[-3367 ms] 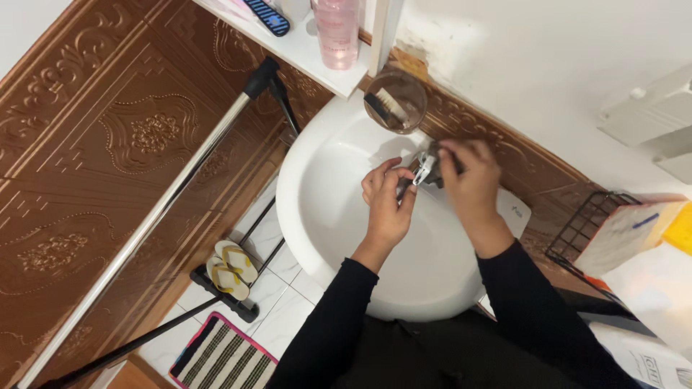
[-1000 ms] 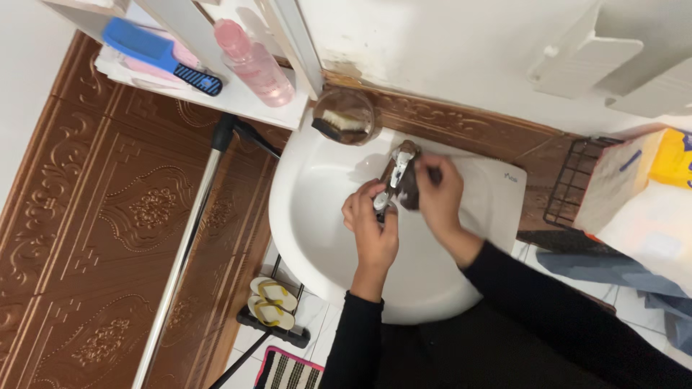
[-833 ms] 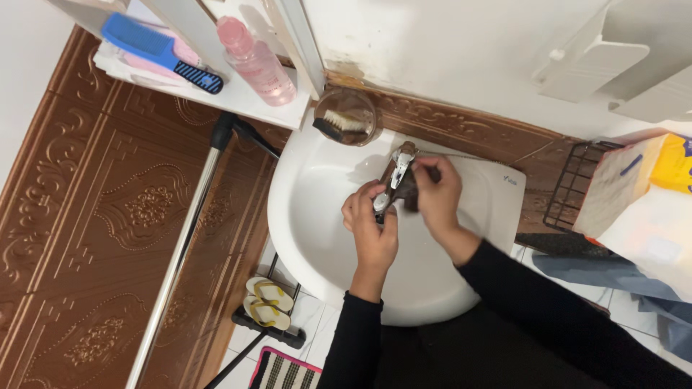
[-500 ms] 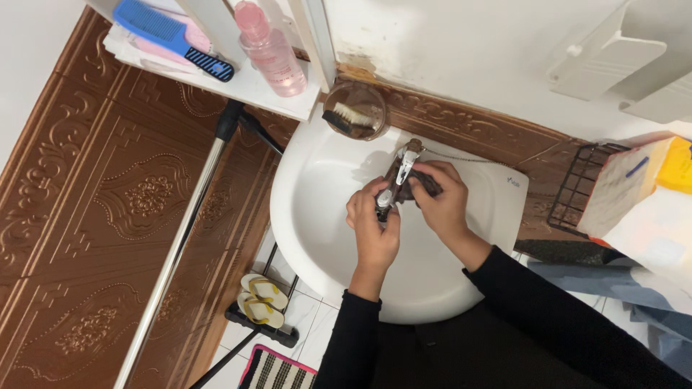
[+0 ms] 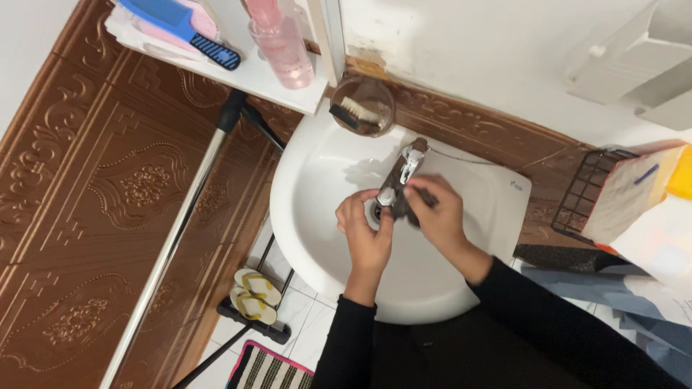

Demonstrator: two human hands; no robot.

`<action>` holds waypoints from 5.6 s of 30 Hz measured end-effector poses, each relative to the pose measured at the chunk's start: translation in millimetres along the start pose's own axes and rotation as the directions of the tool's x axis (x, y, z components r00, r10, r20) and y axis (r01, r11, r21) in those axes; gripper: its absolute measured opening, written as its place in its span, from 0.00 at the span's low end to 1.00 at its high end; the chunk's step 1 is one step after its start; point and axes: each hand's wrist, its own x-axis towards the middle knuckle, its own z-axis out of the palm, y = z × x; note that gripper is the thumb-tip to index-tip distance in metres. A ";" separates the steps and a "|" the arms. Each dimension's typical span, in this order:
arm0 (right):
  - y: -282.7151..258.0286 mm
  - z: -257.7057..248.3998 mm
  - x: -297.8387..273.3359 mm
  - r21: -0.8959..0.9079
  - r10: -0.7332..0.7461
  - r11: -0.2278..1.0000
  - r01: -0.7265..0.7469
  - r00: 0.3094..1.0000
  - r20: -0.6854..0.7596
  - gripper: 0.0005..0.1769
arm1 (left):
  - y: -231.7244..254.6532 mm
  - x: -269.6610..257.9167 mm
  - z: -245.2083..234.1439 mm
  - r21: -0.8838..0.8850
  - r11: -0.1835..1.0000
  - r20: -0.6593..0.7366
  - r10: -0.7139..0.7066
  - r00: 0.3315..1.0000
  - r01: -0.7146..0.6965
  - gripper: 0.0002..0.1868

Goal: The person cleans a bathroom sink and faucet by hand using a small brush and a cloth, scrubbing the surfaces and wiping away residue.

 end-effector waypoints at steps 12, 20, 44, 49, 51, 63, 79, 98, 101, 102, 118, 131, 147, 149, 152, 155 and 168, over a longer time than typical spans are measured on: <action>-3.5 -0.2 -17.8 0.087 0.093 0.992 -0.093 0.996 0.008 0.11 | -1.2 3.2 -2.1 -0.012 1.000 -0.033 0.013 0.999 -0.013 0.18; -12.1 9.8 -33.0 -0.024 -0.153 0.988 0.152 0.987 -0.042 0.11 | -7.9 3.4 -6.0 -0.082 0.997 -0.013 -0.005 1.000 0.004 0.22; -39.3 -10.9 -21.8 -0.211 -0.529 0.802 0.559 0.829 0.183 0.15 | -27.6 -4.1 -5.5 -0.365 0.930 -0.007 -0.049 0.999 0.043 0.33; -43.2 10.0 -23.6 -0.282 -0.537 0.734 0.618 0.782 0.316 0.17 | -30.8 3.9 -11.4 -0.403 0.913 0.001 -0.067 0.998 0.062 0.31; -34.9 2.6 -26.0 -0.316 -0.470 0.760 0.568 0.816 0.337 0.17 | -23.7 -0.1 -21.5 -0.380 0.923 0.032 -0.055 0.998 0.063 0.30; -55.5 -3.0 -44.8 0.084 -0.421 0.902 0.424 0.819 0.390 0.34 | -7.9 -36.6 -14.0 -0.772 0.577 0.070 -0.341 0.937 0.268 0.25; -46.0 -22.2 2.4 -0.189 -0.314 0.918 0.349 0.930 0.189 0.19 | -4.1 80.7 -25.3 -0.110 0.988 0.442 0.147 0.885 -0.109 0.14; -35.4 -36.0 2.1 -0.234 -0.227 0.937 0.261 0.960 0.161 0.18 | -38.0 115.7 2.0 -0.260 0.964 0.541 0.187 0.820 -0.049 0.10; -35.2 -34.7 2.6 -0.223 -0.227 0.940 0.258 0.962 0.154 0.18 | -35.6 115.1 18.0 -0.275 0.960 0.453 0.186 0.872 -0.062 0.10; -34.2 -33.0 3.4 -0.218 -0.236 0.939 0.267 0.959 0.160 0.18 | -36.4 114.2 25.3 -0.283 0.955 0.379 0.200 0.903 -0.093 0.09; -35.0 -29.0 -3.1 -0.215 -0.216 0.943 0.255 0.958 0.189 0.17 | -54.0 95.9 29.7 -0.359 0.915 0.330 -0.059 0.942 0.182 0.09; -43.8 -37.7 -8.4 -0.180 -0.213 0.953 0.242 0.963 0.168 0.16 | -52.8 90.6 39.6 -0.321 0.938 0.215 -0.059 0.975 0.128 0.09; -29.1 -36.1 -47.0 0.286 -0.001 0.951 -0.116 0.926 0.378 0.24 | 37.7 -53.0 -3.3 -0.403 0.904 0.002 -0.152 0.988 0.140 0.13; -19.8 -36.2 -52.2 0.114 0.011 0.992 -0.048 0.952 0.305 0.19 | 40.8 -54.9 0.1 -0.475 0.844 0.146 -0.204 0.968 0.250 0.16; 1.3 -30.1 -21.8 0.191 0.193 0.960 -0.206 0.978 0.082 0.23 | 40.7 -43.8 -4.8 -0.168 0.982 -0.045 0.074 0.996 -0.081 0.19; 16.9 -29.5 17.9 -0.228 -0.020 0.974 -0.004 0.994 -0.103 0.23 | 36.5 -25.6 -14.7 0.033 0.981 -0.135 0.192 0.972 -0.190 0.19; 28.9 1.8 23.6 -0.279 0.016 0.958 -0.058 0.989 -0.148 0.10 | 15.8 4.5 -16.0 -0.118 0.993 0.049 0.004 0.999 0.002 0.11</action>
